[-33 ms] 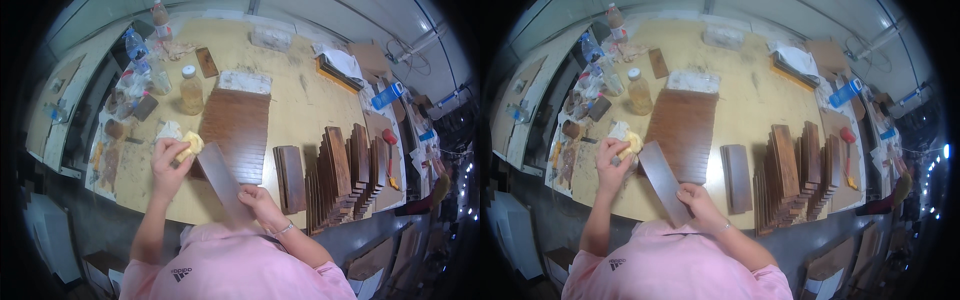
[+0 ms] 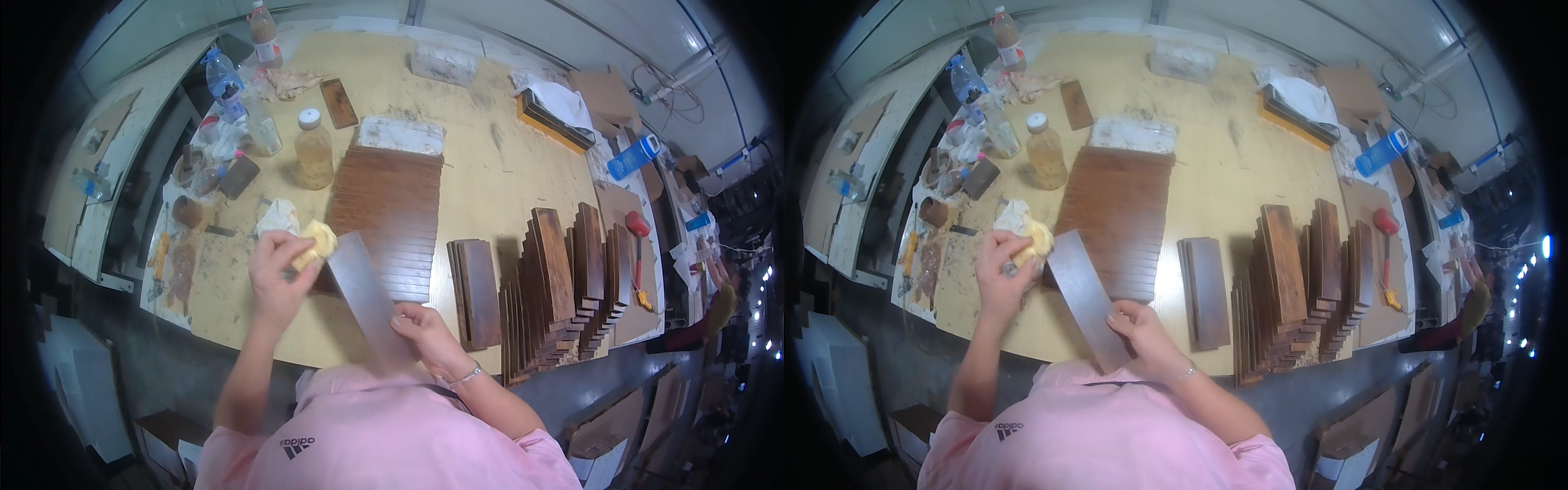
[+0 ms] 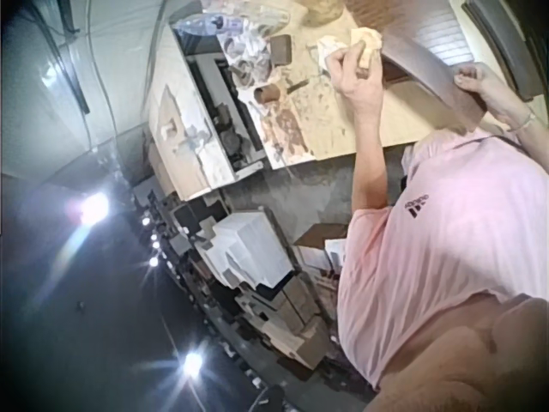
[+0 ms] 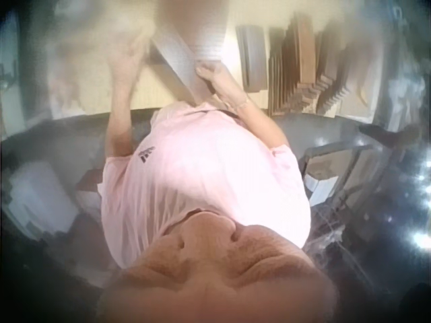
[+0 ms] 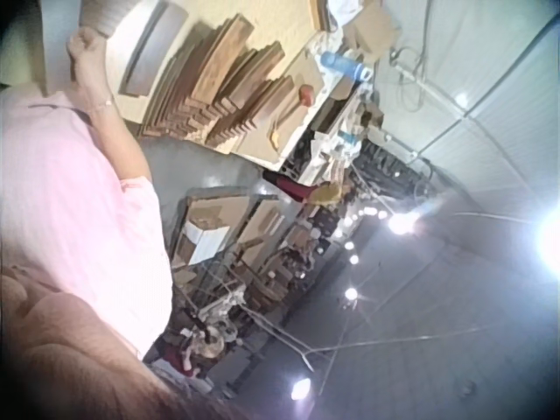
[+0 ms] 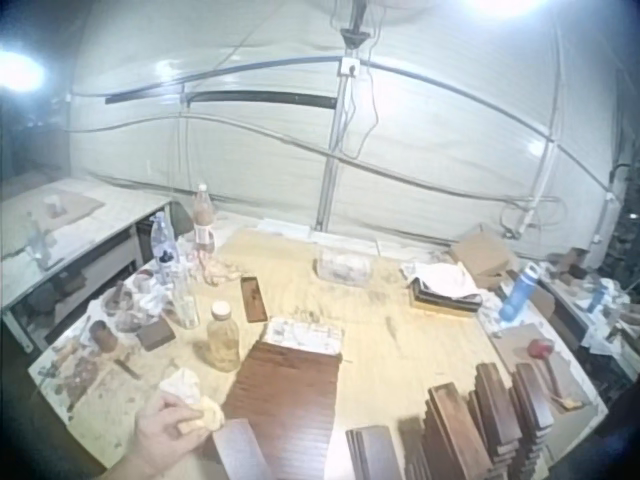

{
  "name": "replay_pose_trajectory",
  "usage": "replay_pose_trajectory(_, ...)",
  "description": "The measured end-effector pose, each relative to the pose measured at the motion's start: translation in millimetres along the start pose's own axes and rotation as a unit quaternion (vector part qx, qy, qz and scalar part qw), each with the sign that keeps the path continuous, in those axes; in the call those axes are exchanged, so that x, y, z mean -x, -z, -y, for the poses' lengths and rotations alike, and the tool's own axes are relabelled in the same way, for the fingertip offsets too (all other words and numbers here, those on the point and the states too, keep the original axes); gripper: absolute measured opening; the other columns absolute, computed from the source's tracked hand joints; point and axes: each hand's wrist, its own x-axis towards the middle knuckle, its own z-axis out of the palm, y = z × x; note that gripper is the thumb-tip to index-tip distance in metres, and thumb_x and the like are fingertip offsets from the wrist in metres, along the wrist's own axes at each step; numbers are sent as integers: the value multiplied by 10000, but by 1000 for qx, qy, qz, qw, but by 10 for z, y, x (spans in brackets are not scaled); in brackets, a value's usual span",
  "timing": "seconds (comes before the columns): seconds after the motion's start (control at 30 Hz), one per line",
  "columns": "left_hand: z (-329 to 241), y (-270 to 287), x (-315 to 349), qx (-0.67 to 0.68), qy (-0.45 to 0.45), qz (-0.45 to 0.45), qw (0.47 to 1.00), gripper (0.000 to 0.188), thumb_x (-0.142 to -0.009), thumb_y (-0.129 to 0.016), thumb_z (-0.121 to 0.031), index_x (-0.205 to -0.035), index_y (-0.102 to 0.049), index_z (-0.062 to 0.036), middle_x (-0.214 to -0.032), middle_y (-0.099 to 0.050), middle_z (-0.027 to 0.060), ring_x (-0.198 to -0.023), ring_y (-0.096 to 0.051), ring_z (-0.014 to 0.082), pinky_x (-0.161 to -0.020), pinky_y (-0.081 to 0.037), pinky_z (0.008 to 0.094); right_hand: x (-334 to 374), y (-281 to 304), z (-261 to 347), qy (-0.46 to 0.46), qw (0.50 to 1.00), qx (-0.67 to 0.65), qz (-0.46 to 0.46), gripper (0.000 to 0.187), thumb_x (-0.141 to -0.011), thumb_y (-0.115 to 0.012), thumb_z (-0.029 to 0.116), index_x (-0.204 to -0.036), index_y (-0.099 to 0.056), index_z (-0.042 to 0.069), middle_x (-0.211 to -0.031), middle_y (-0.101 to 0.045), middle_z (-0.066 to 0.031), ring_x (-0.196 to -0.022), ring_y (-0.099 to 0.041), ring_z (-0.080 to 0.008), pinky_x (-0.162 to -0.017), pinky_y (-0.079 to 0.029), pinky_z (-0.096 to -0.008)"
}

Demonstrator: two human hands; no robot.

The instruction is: The person applies oil to a grooved wooden panel and separate wooden slats using a cloth and a sponge, periodically pouring liquid from a bottle onto the cloth.

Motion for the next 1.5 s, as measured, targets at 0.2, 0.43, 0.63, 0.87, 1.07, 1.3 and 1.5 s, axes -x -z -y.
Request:
replay_pose_trajectory(0.2,-325,-170,321,24,-127,134,983,386,-682,-797,-10,-1057,-766,-95,-1002,-606,92,-882,-628,250,-756,-531,349,-33,75,-64,45,996,71,-18,232,-978,-593,68,-1189,-646,-13,-1025,-690,-24,-894,-622,-79,-826,-505,-245)
replay_pose_trajectory(0.43,39,129,-155,50,43,-6,998,336,-724,-768,48,-1046,-737,-43,-1003,-612,86,-944,-623,227,-853,-488,322,-16,226,-117,100,978,176,-48,275,-968,-583,45,-1224,-633,-43,-1049,-704,-46,-945,-640,-88,-862,-499,-234)
replay_pose_trajectory(0.63,130,-17,-90,102,110,-28,988,327,-731,-750,61,-1043,-725,-31,-1003,-598,78,-961,-603,206,-857,-478,305,-35,333,-106,15,999,-40,33,287,-988,-537,95,-1249,-600,-7,-981,-665,-52,-876,-621,-115,-775,-485,-239)
replay_pose_trajectory(0.87,-678,-305,383,235,-55,211,947,316,-704,-787,22,-1003,-759,-79,-1047,-592,113,-959,-607,272,-858,-521,377,-18,-2,80,82,991,-37,98,285,-973,-548,105,-1253,-554,53,-1042,-611,-61,-883,-611,-149,-724,-521,-273)
replay_pose_trajectory(1.07,-423,-381,240,131,13,163,978,317,-712,-768,8,-1023,-737,-44,-1027,-598,95,-950,-615,250,-901,-482,357,-158,44,-216,-102,921,-253,279,436,-1046,-423,377,-1280,-513,20,-833,-523,-72,-590,-497,-172,-452,-454,-296)
replay_pose_trajectory(1.3,39,-183,-75,20,73,-45,996,338,-707,-745,42,-1035,-713,-32,-1027,-599,84,-966,-590,239,-873,-472,333,-228,78,-303,-163,917,-244,270,573,-1056,-363,507,-1293,-500,4,-770,-499,-63,-545,-465,-149,-375,-415,-278)
replay_pose_trajectory(1.5,-726,-502,569,134,-110,238,956,367,-684,-831,-16,-1035,-758,-95,-984,-563,78,-879,-612,232,-770,-527,330,-354,75,-77,-77,985,-154,30,745,-995,-356,691,-1268,-541,23,-807,-574,-38,-730,-563,-120,-622,-472,-255)
